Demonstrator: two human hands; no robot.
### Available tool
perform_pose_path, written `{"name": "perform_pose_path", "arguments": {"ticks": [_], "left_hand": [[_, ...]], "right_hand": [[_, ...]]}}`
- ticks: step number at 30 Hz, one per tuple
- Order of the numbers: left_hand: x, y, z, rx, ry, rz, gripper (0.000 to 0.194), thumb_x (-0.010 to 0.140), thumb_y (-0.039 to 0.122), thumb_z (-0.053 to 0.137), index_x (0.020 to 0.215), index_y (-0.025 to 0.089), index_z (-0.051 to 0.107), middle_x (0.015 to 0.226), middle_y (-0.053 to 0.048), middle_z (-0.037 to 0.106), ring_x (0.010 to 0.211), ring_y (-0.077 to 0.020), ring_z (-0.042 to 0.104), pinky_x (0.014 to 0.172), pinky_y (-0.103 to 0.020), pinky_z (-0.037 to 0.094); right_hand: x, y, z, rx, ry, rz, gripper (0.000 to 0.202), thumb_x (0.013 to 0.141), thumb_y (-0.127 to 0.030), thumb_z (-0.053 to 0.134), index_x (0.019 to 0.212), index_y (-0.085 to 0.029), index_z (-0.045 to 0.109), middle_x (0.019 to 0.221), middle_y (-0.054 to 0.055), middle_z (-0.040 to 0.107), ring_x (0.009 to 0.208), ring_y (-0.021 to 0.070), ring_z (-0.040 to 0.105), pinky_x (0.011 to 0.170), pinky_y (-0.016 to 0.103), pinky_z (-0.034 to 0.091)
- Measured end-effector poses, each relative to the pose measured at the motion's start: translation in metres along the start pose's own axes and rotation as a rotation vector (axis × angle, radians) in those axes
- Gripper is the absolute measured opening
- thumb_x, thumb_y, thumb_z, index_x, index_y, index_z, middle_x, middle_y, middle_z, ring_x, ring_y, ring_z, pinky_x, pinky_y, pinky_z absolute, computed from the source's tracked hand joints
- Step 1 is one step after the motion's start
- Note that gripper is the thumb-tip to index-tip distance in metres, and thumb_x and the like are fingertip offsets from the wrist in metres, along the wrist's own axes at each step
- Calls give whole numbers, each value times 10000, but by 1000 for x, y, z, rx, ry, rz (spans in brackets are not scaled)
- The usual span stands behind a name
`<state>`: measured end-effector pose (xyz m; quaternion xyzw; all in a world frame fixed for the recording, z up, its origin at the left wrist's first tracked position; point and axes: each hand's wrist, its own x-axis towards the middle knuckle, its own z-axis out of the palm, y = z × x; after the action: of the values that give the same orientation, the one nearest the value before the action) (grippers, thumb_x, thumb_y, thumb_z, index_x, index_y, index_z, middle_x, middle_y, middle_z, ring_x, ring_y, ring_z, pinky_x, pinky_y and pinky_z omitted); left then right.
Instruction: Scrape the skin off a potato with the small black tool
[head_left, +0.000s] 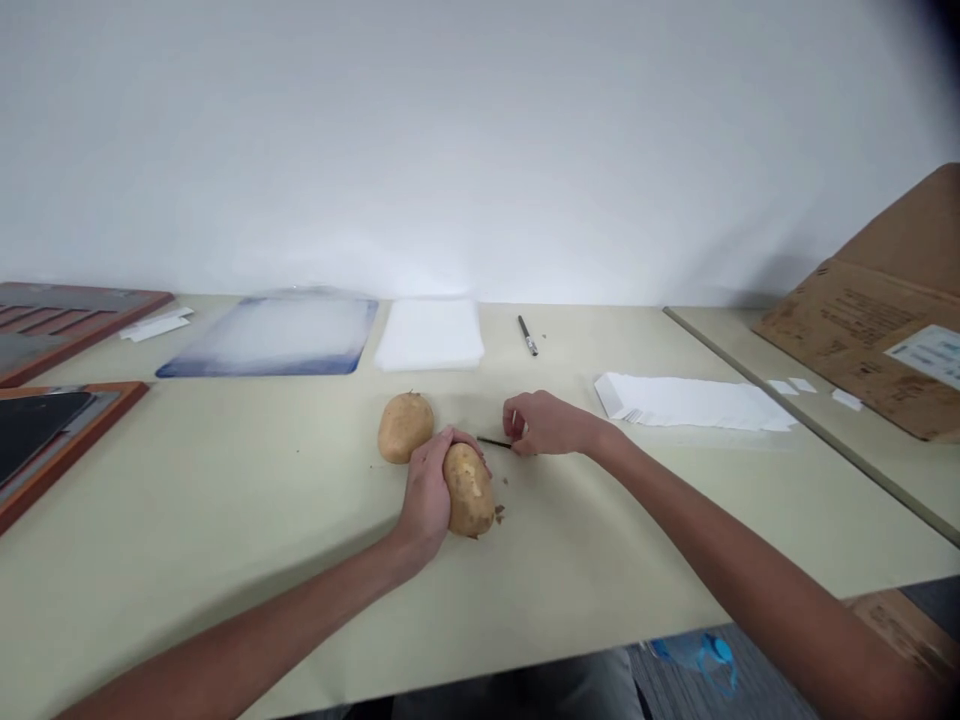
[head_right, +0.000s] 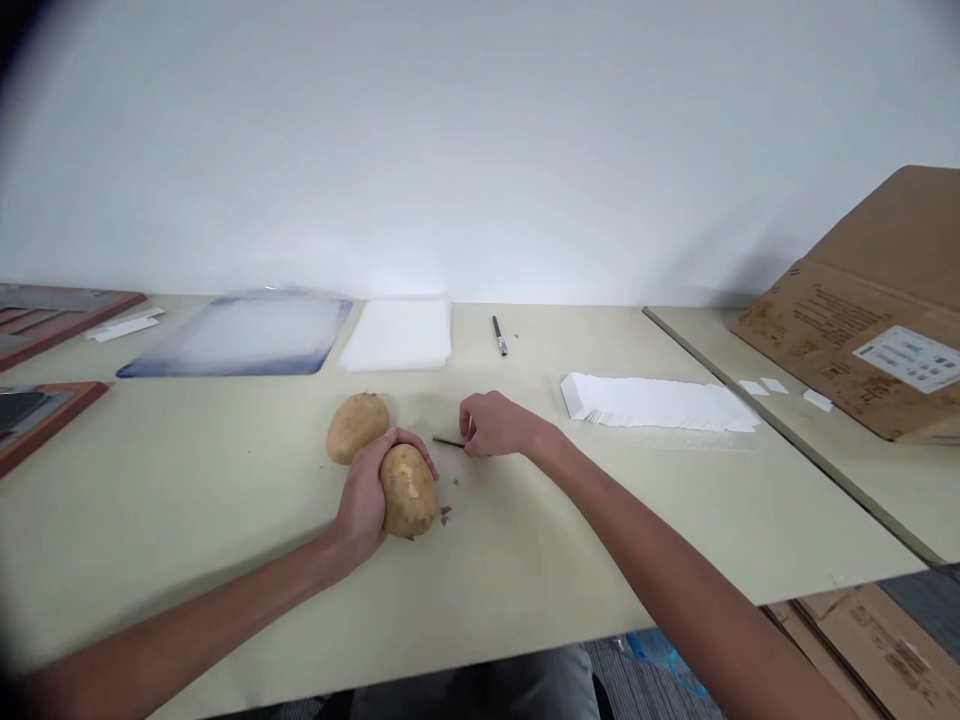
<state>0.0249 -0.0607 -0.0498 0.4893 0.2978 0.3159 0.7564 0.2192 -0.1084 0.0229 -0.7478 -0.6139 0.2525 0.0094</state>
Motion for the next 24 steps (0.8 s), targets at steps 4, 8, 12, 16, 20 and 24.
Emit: {"name": "perform_pose_path", "arguments": {"ticks": [4,8,12,16,20,24], "left_hand": [[-1,1,6,-5,17,3,422,923,548,522,759,177,638,656,-53,680,573,-197,633,486,-282,540],[-2,1,17,-4,40,23,396,909,530,535,747,181,627,640,-46,680,537,-200,638,463,-280,508],[1,-3,29,-6,57,51,395,899,520,549,717,178,626,626,-40,673,556,-196,649,486,-264,497],[7,-5,38,-15,73,52,387,881,518,562,722,173,637,612,-37,667,561,-205,656,494,-276,507],[10,-2,41,-32,96,40,371,858,513,577,726,171,633,610,-43,670,564,-217,662,487,-285,509],[15,3,41,-45,98,10,367,862,505,571,707,175,614,608,-37,653,564,-214,660,482,-281,500]], "right_hand": [[-6,3,1,-5,-50,-4,109,777,-157,710,882,-131,705,930,83,749,780,183,682,600,264,499],[-14,8,2,-30,-74,-32,84,841,-198,721,804,-130,688,854,47,729,764,172,673,629,276,518],[-20,14,6,-80,-73,-67,137,876,-240,731,816,-131,676,850,36,716,776,162,666,677,285,537],[-17,12,7,-168,-73,-80,197,840,-283,784,894,-127,677,916,53,710,817,178,660,720,314,551],[-11,9,5,-228,-94,-93,293,817,-339,812,963,-126,672,995,67,700,831,182,658,713,317,556],[-13,9,4,-272,-86,-89,326,824,-355,799,1020,-130,668,1050,80,694,878,199,667,728,328,559]]}}
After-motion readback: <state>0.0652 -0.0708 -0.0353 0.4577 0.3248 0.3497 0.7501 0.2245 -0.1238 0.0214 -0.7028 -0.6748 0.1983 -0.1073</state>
